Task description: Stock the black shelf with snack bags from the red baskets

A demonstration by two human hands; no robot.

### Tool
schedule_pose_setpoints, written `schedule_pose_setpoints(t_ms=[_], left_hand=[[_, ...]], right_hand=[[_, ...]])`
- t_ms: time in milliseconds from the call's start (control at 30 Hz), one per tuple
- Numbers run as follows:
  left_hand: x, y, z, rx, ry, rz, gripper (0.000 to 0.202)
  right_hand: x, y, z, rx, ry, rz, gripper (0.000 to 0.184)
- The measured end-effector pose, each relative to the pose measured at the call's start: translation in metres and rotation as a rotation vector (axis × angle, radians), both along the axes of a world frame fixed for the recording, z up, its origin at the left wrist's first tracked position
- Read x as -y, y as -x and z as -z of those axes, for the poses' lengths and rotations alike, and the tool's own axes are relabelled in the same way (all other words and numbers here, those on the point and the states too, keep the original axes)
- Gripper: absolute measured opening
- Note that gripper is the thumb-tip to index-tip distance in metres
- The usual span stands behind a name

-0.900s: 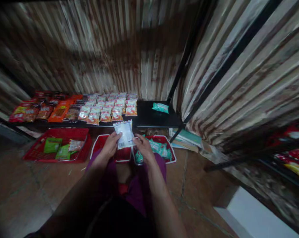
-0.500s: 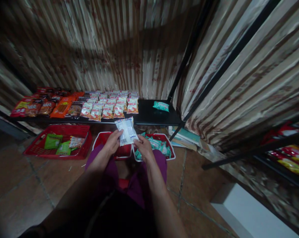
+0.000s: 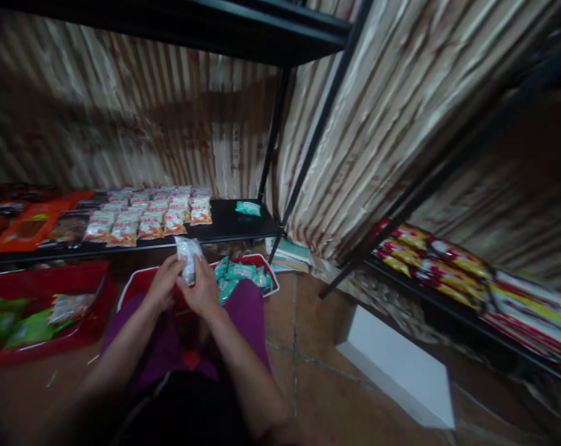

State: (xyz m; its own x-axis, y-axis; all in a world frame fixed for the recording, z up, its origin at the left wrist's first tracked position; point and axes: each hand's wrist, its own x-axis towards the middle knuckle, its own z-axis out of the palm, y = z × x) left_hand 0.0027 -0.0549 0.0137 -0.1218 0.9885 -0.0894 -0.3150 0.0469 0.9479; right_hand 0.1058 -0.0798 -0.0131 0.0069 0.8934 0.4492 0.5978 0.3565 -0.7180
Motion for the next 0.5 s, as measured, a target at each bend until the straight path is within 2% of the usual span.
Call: schedule_pose_setpoints(t_ms=[67,100,200,300,367,400,433,500], left_hand=[[0.004,0.003,-0.001,-0.044,0.003,0.022,0.051],[0.005,0.005,-0.001,-0.061,0.008,0.065,0.052],[0.005,0.007,0.002,-0.068,0.023,0.135,0.052],[0.002,0.007,0.008,-0.103,0.008,0.015,0.048],[-0.001,0.007,0.013,-0.165,0.038,-0.088,0.045],[-0.002,0.007,0.014,-0.168,0.080,-0.094,0.043],[-0.003,0.007,0.016,-0.139,0.137,-0.070,0.040],[-0.005,0.007,0.018,-0.037,0.218,0.090,0.038]], right_hand=[[0.000,0.004,0.005,-0.106,0.058,0.028,0.080],[-0.001,0.004,0.007,-0.176,0.077,0.040,0.081],[-0.006,0.003,0.013,-0.477,0.122,0.085,0.063],[-0.010,-0.001,0.015,-0.919,0.179,0.074,0.050],[-0.012,-0.005,0.012,-1.216,0.223,0.045,0.044],[-0.012,-0.007,0.009,-1.325,0.259,0.042,0.040],[-0.013,-0.009,0.006,-1.409,0.308,0.051,0.034],[-0.015,-0.013,0.002,-1.460,0.440,0.050,0.026]])
